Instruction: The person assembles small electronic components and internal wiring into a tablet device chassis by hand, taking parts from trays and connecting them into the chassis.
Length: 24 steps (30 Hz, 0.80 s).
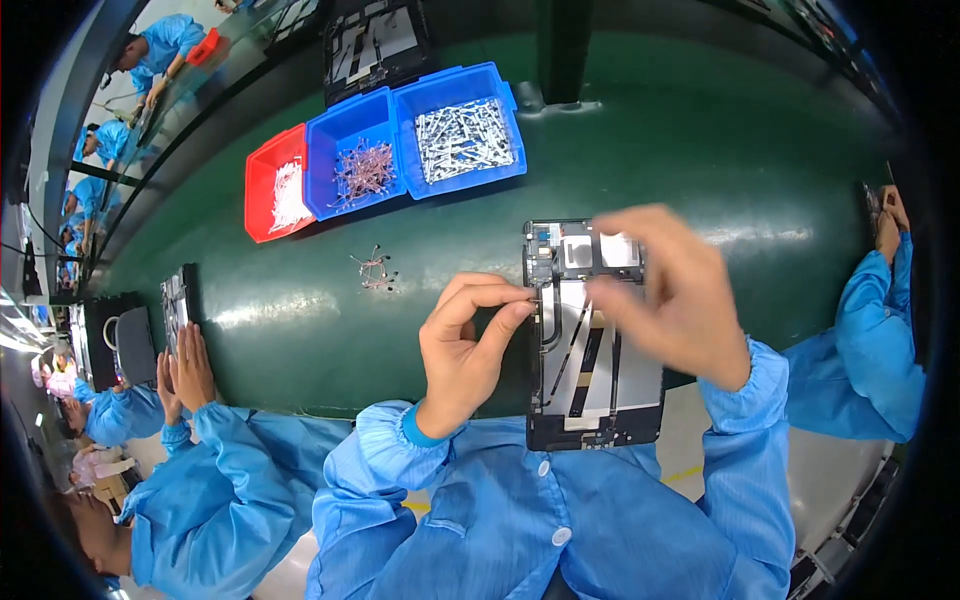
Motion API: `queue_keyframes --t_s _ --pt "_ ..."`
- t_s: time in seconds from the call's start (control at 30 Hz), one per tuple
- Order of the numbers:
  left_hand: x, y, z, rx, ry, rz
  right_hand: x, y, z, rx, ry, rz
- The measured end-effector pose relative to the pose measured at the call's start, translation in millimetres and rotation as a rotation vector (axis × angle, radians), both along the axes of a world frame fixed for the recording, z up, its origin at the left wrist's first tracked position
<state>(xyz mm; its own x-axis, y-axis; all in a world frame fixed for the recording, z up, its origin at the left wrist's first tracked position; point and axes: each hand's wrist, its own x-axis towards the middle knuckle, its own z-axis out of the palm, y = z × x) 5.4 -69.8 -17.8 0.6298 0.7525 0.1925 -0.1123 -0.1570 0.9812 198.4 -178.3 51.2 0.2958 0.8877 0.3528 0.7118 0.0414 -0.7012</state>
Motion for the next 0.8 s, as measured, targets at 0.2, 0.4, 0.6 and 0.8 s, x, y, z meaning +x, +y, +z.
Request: queue_keyframes --t_s 0.2,0.4,0.6,0.8 --pt "1 3 -1 0.155 0.015 -0.018 -24 6 -27 -0.09 0.262 0.192" --pt "0 7 -4 0.336 0.082 0.036 -25 10 -34 0.027 0.265 0.145" --pt "2 11 4 0.399 0.251 0.015 -23 12 -44 0.05 0.183 0.144" --pt "-1 30 2 -0.359 0.392 -0.181 -18 16 -70 -0.023 0.155 0.147"
